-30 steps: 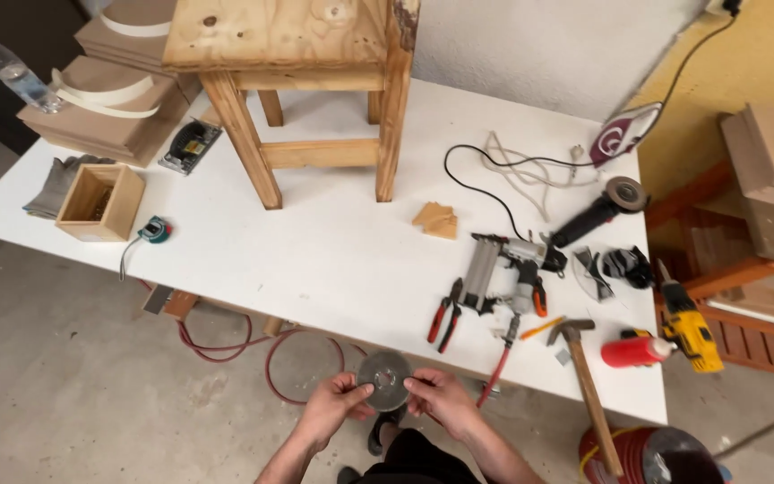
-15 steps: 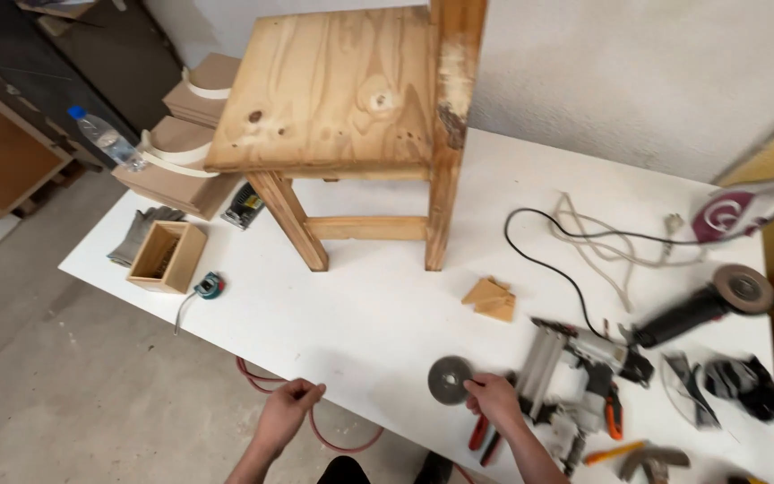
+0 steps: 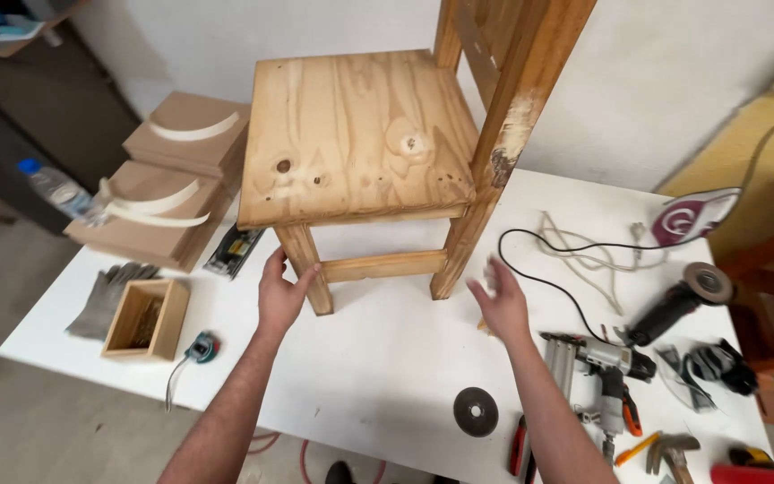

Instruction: Reinforcing a wooden chair by gluing and nailing wooden blocks to the frame joints.

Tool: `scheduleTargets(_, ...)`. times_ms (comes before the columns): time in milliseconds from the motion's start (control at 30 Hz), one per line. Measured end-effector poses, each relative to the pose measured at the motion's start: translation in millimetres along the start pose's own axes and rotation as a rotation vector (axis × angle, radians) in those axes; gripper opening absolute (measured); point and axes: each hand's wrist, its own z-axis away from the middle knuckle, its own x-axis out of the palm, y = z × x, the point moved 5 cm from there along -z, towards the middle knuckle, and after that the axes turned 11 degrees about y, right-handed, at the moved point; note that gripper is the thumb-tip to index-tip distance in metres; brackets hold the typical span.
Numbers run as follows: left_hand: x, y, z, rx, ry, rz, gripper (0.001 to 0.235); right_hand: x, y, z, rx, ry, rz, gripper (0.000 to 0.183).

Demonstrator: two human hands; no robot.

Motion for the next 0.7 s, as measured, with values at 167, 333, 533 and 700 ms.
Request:
scheduleTargets(167,32,-65,-49,0.206,-0.068,-0.035,0.069,38,-22,-70,-0.127,0.029,-0.112,0.089)
scheduleTargets(333,32,-96,-57,0.512,0.058,-0.063,0.069,54,8,-69,-0.396,0.184,-0.172,0.068)
scheduleTargets(533,-16,-121,-33,0.498,0.302,0.023,0.06,43,-13,5,-0.459,0.407,-0.173,0.059)
scheduleTargets(700,-75,-42,-40,0.448,0.372,-0.073,0.059,24,-53,21,-0.406,0.508,-0.107,0.048)
